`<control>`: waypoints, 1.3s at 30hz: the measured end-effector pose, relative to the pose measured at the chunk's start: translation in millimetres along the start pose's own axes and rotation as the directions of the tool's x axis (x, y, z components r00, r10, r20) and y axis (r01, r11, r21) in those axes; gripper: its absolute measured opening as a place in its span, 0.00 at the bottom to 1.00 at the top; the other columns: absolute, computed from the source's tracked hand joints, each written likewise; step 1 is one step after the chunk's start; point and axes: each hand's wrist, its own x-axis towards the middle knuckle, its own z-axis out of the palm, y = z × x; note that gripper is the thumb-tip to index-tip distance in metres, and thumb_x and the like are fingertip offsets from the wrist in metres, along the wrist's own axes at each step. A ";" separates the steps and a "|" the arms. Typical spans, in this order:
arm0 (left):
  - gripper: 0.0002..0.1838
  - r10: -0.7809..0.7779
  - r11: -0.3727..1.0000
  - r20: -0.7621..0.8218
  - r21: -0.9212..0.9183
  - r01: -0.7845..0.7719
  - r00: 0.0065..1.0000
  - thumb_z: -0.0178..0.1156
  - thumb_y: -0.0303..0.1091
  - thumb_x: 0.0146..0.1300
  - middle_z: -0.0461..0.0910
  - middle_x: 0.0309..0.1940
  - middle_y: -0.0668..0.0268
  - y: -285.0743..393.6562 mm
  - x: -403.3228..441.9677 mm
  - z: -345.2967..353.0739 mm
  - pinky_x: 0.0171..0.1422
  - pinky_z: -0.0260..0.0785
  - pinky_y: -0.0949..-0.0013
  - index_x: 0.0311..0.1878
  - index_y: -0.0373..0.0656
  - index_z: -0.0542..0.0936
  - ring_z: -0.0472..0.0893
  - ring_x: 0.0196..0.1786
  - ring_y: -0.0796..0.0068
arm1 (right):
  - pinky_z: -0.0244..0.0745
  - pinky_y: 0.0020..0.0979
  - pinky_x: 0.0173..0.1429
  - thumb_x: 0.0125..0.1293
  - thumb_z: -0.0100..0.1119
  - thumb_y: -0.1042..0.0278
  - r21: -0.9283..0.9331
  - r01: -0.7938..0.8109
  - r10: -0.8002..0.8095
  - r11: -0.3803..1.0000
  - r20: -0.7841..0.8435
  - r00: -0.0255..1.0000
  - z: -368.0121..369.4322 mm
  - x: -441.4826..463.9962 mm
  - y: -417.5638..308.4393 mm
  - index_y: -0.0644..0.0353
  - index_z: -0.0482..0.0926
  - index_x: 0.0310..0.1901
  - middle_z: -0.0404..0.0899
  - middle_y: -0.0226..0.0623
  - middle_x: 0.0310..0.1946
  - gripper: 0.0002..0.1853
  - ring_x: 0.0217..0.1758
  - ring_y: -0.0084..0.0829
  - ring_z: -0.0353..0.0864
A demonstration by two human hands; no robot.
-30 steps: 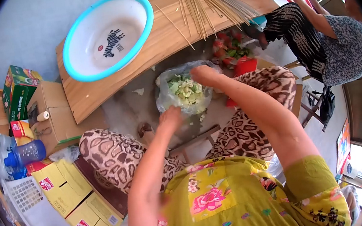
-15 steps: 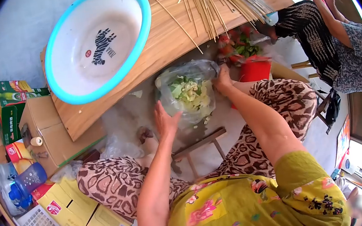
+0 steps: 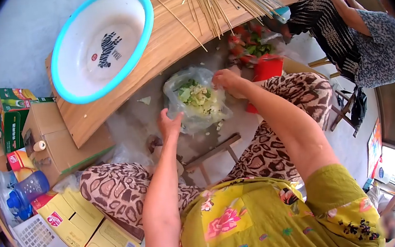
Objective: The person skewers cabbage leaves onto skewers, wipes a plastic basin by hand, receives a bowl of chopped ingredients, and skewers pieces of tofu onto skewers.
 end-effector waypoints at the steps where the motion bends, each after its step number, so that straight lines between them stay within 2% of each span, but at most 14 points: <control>1: 0.25 0.102 0.995 -0.098 0.001 -0.102 0.990 0.68 0.42 0.47 0.80 0.38 0.57 -12.3 1.6 16.4 0.45 0.70 0.63 0.48 0.42 0.76 0.79 0.43 0.61 | 0.71 0.27 0.35 0.56 0.54 0.66 -0.005 0.004 -0.004 1.000 -0.006 1.000 3.0 -3.5 -7.2 0.60 0.79 0.32 0.79 0.33 0.26 0.08 0.32 0.24 0.78; 3: 0.26 0.199 0.980 -0.197 0.011 -0.201 0.960 0.68 0.41 0.46 0.81 0.36 0.58 -11.2 -1.6 20.8 0.42 0.71 0.64 0.49 0.42 0.75 0.81 0.40 0.62 | 0.71 0.27 0.34 0.56 0.53 0.66 0.258 -0.098 0.097 0.961 0.019 0.995 12.5 -11.8 -17.4 0.59 0.78 0.32 0.77 0.30 0.24 0.07 0.31 0.22 0.77; 4: 0.25 -0.025 0.991 0.057 -0.127 0.032 0.998 0.68 0.39 0.47 0.81 0.33 0.59 0.9 -3.4 12.8 0.37 0.71 0.66 0.49 0.41 0.75 0.81 0.35 0.65 | 0.71 0.27 0.34 0.56 0.53 0.66 0.254 -0.094 0.094 0.963 0.015 0.995 17.2 -26.4 -33.5 0.59 0.78 0.32 0.77 0.30 0.24 0.07 0.31 0.22 0.77; 5: 0.24 -0.211 0.937 0.331 -0.198 0.286 0.920 0.67 0.36 0.48 0.81 0.31 0.61 12.1 -6.0 6.4 0.32 0.72 0.68 0.49 0.40 0.76 0.82 0.30 0.69 | 0.70 0.25 0.34 0.57 0.53 0.66 0.271 -0.067 0.071 0.960 -0.004 0.997 19.6 -42.7 -48.8 0.58 0.77 0.32 0.77 0.29 0.23 0.06 0.31 0.22 0.77; 8: 0.16 -0.180 0.884 0.439 -0.320 0.340 0.880 0.63 0.32 0.52 0.80 0.26 0.63 -5.7 1.9 16.1 0.21 0.68 0.72 0.44 0.38 0.77 0.79 0.22 0.76 | 0.68 0.22 0.33 0.58 0.52 0.66 0.285 0.018 -0.009 0.958 -0.033 0.999 11.0 -66.8 -76.1 0.56 0.76 0.32 0.77 0.29 0.23 0.06 0.30 0.22 0.76; 14: 0.05 -0.237 0.728 0.186 -0.616 0.301 0.954 0.53 0.27 0.60 0.77 0.24 0.65 14.1 2.7 -39.1 0.20 0.67 0.74 0.37 0.41 0.77 0.77 0.21 0.77 | 0.67 0.21 0.34 0.59 0.51 0.67 0.466 0.160 -0.157 0.870 -0.046 0.986 -17.8 -86.7 -91.1 0.58 0.75 0.31 0.79 0.30 0.26 0.05 0.28 0.21 0.75; 17: 0.04 -0.293 0.740 0.115 -0.601 0.301 0.949 0.52 0.29 0.62 0.76 0.28 0.69 13.2 4.1 -63.5 0.24 0.69 0.74 0.38 0.45 0.75 0.77 0.24 0.77 | 0.67 0.22 0.32 0.62 0.53 0.63 0.007 0.078 -0.079 0.997 0.081 0.994 -23.3 -95.5 -106.5 0.59 0.74 0.38 0.79 0.30 0.26 0.09 0.26 0.21 0.76; 22: 0.05 -0.390 0.730 0.030 -0.599 0.329 0.920 0.54 0.27 0.61 0.77 0.30 0.69 -20.0 19.9 -60.3 0.24 0.69 0.76 0.39 0.45 0.77 0.78 0.24 0.78 | 0.70 0.27 0.34 0.62 0.53 0.63 -0.249 0.169 -0.145 0.954 0.113 0.983 -40.3 -99.3 -124.2 0.65 0.72 0.47 0.79 0.32 0.25 0.16 0.29 0.22 0.77; 24: 0.05 -0.403 0.781 0.114 -0.475 0.407 0.908 0.55 0.27 0.61 0.78 0.30 0.69 -32.8 26.5 -53.2 0.24 0.70 0.76 0.37 0.45 0.79 0.78 0.24 0.78 | 0.73 0.30 0.35 0.58 0.56 0.64 -0.345 0.352 -0.262 0.870 0.281 0.923 -40.7 -103.5 -120.2 0.63 0.74 0.46 0.81 0.36 0.26 0.16 0.29 0.27 0.80; 29: 0.07 -0.417 0.861 0.073 -0.288 0.420 0.906 0.57 0.25 0.56 0.82 0.30 0.64 -74.0 72.2 -29.7 0.29 0.73 0.72 0.37 0.42 0.82 0.81 0.27 0.74 | 0.75 0.39 0.43 0.58 0.54 0.64 -0.540 0.341 -0.182 0.770 0.326 0.928 -28.0 -123.4 -130.1 0.62 0.74 0.48 0.81 0.47 0.30 0.17 0.36 0.43 0.81; 32: 0.13 -0.253 0.968 0.053 0.020 0.252 0.966 0.62 0.29 0.52 0.82 0.39 0.58 -136.4 121.6 -10.6 0.43 0.74 0.65 0.42 0.40 0.80 0.82 0.39 0.64 | 0.74 0.42 0.42 0.59 0.54 0.65 -0.636 0.358 -0.127 0.684 0.379 0.917 -24.8 -124.3 -144.5 0.63 0.74 0.44 0.80 0.49 0.29 0.14 0.38 0.48 0.80; 34: 0.20 0.244 0.913 -0.021 0.341 -0.222 0.970 0.64 0.33 0.54 0.81 0.41 0.58 -144.1 137.0 -5.9 0.48 0.73 0.63 0.51 0.42 0.77 0.81 0.43 0.60 | 0.74 0.43 0.42 0.59 0.54 0.66 -0.681 0.371 -0.086 0.631 0.414 0.906 -24.4 -121.8 -152.6 0.64 0.74 0.41 0.79 0.49 0.29 0.13 0.38 0.49 0.80; 37: 0.31 0.110 0.901 0.074 0.414 -0.131 0.991 0.68 0.36 0.47 0.78 0.49 0.52 -105.3 145.3 -11.8 0.60 0.66 0.58 0.57 0.41 0.73 0.75 0.53 0.51 | 0.75 0.42 0.37 0.57 0.55 0.68 -0.653 0.498 -0.232 0.571 0.453 0.861 -26.4 -118.6 -154.4 0.65 0.73 0.36 0.79 0.45 0.25 0.09 0.34 0.46 0.81; 39: 0.33 0.139 0.844 0.104 0.508 -0.173 0.985 0.69 0.36 0.45 0.76 0.51 0.51 -94.9 150.9 -6.7 0.61 0.66 0.58 0.58 0.43 0.72 0.74 0.54 0.49 | 0.75 0.38 0.33 0.54 0.55 0.71 -0.610 0.555 -0.279 0.566 0.491 0.825 -27.6 -119.8 -154.8 0.64 0.74 0.34 0.79 0.43 0.22 0.08 0.30 0.43 0.82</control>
